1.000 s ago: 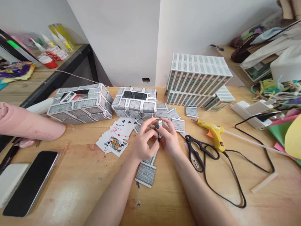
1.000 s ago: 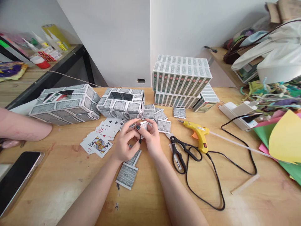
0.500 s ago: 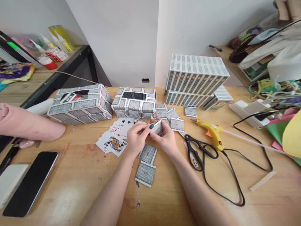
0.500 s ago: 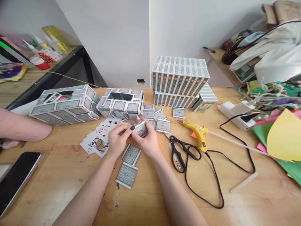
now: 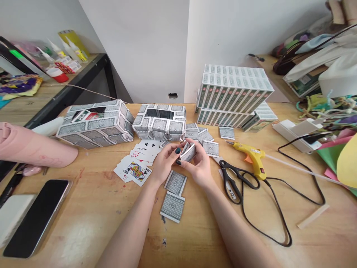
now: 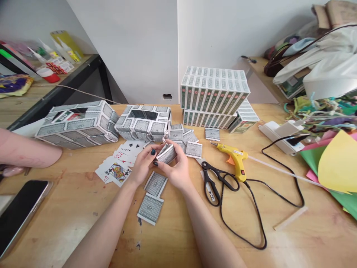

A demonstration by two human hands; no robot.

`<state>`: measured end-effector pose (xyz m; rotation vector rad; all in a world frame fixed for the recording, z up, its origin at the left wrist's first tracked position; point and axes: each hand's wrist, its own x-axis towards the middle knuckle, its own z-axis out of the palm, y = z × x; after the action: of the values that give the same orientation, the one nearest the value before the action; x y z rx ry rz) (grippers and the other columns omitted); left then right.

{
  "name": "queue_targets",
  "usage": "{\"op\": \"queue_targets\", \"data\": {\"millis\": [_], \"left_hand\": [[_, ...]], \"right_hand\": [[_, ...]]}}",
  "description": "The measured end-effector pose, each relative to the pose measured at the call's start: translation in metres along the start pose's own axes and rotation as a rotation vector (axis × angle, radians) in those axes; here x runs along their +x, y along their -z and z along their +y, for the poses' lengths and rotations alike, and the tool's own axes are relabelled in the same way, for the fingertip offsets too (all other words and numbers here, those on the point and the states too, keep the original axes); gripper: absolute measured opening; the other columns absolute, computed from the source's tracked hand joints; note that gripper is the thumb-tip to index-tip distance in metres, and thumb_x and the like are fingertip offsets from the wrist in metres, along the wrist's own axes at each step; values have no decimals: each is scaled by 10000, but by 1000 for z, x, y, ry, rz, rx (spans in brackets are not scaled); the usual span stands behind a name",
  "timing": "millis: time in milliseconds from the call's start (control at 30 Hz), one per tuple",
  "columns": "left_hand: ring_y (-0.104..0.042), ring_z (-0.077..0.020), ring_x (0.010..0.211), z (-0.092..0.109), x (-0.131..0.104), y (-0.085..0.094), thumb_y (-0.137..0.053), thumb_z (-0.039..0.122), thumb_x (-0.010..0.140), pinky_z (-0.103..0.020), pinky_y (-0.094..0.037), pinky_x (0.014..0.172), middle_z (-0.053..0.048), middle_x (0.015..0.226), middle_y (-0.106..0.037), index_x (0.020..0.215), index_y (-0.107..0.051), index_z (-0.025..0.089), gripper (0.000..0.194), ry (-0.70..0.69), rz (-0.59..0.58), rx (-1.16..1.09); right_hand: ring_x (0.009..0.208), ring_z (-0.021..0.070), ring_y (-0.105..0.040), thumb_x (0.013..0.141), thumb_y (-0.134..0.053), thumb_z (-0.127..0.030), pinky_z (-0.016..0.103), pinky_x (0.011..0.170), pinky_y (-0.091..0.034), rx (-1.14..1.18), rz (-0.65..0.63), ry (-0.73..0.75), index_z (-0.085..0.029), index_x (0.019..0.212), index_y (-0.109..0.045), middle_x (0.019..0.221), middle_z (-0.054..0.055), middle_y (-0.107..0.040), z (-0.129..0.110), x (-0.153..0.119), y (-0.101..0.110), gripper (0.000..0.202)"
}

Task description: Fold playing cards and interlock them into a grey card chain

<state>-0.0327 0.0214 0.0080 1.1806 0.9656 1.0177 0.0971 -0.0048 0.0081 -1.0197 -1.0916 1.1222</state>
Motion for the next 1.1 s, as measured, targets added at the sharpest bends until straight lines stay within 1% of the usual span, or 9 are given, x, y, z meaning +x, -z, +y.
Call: {"op": "queue_targets", "data": {"millis": [233, 333, 400, 467, 533, 667, 800, 933, 1100], "left_hand": [[-645, -249, 945, 5, 0, 12, -682, 348, 727, -320, -530, 723, -97, 1105, -658, 1061, -636, 185, 375, 251, -234, -197], [-622, -264, 1023, 7, 2, 15, -732, 272, 681, -359, -513, 838, -108, 1110, -662, 1043, -648, 172, 385, 173, -222, -195], [-605, -265, 1063, 7, 4, 15, -745, 237, 666, -380, -499, 888, -114, 1135, -652, 1070, -633, 170, 425, 74, -121, -191], [-601, -257, 1074, 6, 5, 13, -746, 227, 662, -397, -489, 920, -116, 1150, -645, 1094, -616, 172, 454, -10, -26, -197], [-601, -247, 1076, 5, 5, 10, -752, 217, 651, -404, -477, 949, -112, 1152, -645, 1090, -614, 172, 463, -53, 13, -183], [-582, -245, 1108, 6, 3, 4, -763, 212, 634, -418, -445, 1000, -115, 1199, -619, 1106, -610, 171, 498, -92, -18, -134], [-577, -261, 1114, 3, -1, 1, -763, 240, 637, -451, -431, 1014, -135, 1213, -606, 1152, -593, 159, 548, -107, -42, -69], [-573, -272, 1116, 0, -2, 0, -773, 240, 624, -462, -431, 1014, -142, 1228, -594, 1185, -578, 159, 600, -126, -64, -44], [-568, -272, 1122, 1, -2, -2, -759, 223, 647, -445, -456, 990, -148, 1258, -569, 1200, -562, 165, 590, -160, -90, -63]], "right_hand": [[1173, 256, -476, 639, -688, -109, 439, 1005, -371, -92, -106, 37, -290, 1261, -486, 1250, 64, -525, 4, -4, 1, 679], [1190, 255, -452, 610, -726, -129, 454, 1028, -348, -120, -32, 47, -294, 1276, -465, 1289, 68, -473, 9, -2, 1, 735], [1169, 242, -472, 603, -757, -177, 443, 1028, -361, -36, 15, 25, -282, 1268, -464, 1235, 68, -499, 12, 1, 1, 734], [1125, 222, -514, 666, -727, -240, 434, 1005, -395, 109, 14, -56, -280, 1255, -471, 1187, 61, -533, 10, 3, 2, 644], [1093, 222, -535, 694, -709, -286, 435, 975, -420, 180, -6, -123, -272, 1225, -508, 1149, 60, -569, 5, 5, 4, 568], [1079, 233, -531, 695, -709, -315, 429, 959, -419, 217, -26, -158, -237, 1140, -578, 1129, 71, -591, -2, 6, 8, 470], [1005, 211, -530, 687, -704, -334, 376, 889, -448, 227, -38, -119, -244, 1040, -597, 1051, 52, -589, -1, 6, 9, 379], [920, 194, -522, 660, -711, -355, 336, 806, -461, 261, -40, -94, -251, 993, -588, 980, 40, -568, 0, 5, 9, 369], [936, 203, -516, 659, -712, -349, 336, 807, -452, 308, -72, -110, -266, 1036, -581, 1032, 45, -562, -5, 5, 8, 408]]}}
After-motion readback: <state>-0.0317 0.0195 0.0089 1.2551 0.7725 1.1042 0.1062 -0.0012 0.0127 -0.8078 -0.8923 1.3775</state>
